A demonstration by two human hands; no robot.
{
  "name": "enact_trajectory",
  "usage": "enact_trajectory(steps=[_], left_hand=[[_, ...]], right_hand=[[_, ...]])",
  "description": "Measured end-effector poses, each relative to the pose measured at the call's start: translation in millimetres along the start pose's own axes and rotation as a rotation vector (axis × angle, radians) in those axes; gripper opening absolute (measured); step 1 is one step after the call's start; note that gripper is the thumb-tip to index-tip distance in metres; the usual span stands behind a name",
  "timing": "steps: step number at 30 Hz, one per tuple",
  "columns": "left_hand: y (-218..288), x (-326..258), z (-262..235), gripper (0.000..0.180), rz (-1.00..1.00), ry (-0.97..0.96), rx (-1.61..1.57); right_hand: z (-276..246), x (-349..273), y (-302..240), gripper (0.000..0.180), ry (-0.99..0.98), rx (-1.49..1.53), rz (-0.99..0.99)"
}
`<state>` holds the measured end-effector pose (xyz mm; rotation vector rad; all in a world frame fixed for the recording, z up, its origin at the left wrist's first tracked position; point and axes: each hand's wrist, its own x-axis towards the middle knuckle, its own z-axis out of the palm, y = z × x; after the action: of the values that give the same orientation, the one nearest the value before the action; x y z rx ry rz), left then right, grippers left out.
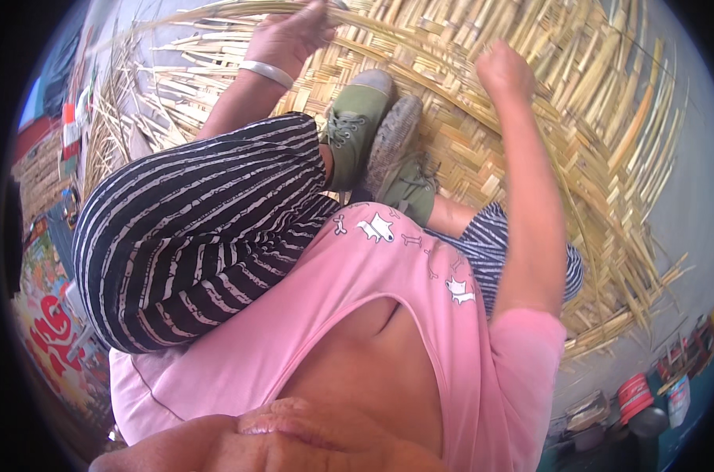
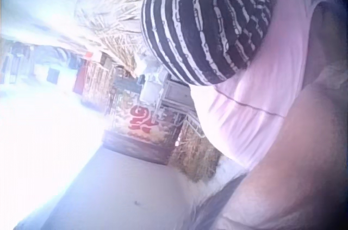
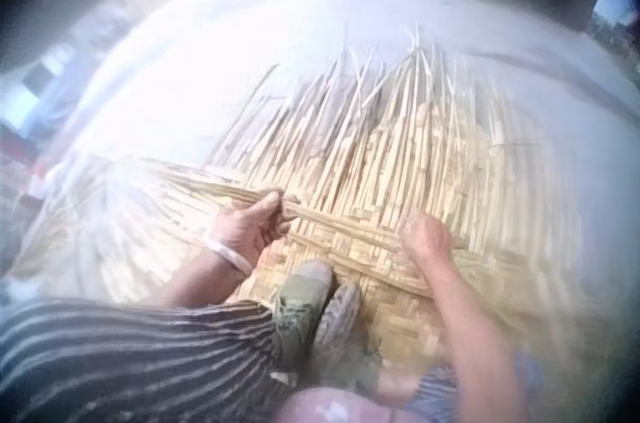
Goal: The person sits on the floor and weaves a large mat using dried palm leaves. They interlace the leaves by hand, periodically adjusting the mat and adding new strands to continue the pattern.
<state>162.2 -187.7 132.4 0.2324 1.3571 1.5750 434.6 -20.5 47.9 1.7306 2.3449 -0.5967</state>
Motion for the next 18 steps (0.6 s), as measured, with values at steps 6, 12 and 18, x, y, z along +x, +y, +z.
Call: enact_trajectory(steps=[6, 12, 18], left_hand=[[-13.0, 3.1, -8.8, 0.024, -0.211, -0.085, 0.120], [-32.4, 19.3, 2.9, 0.020, -0.278, -0.230, 0.129], [-24.1, 43.4, -7.5, 0.013, -0.254, -0.173, 0.141]], right_hand=[[-2.0, -40.0, 6.5, 0.046, -0.280, 0.222, -0.441], [-42.5, -56.6, -66.7, 0.039, -0.442, 0.675, -0.291], [-12.1, -47.1, -93.3, 0.026, -0.652, 0.979, -0.181]])
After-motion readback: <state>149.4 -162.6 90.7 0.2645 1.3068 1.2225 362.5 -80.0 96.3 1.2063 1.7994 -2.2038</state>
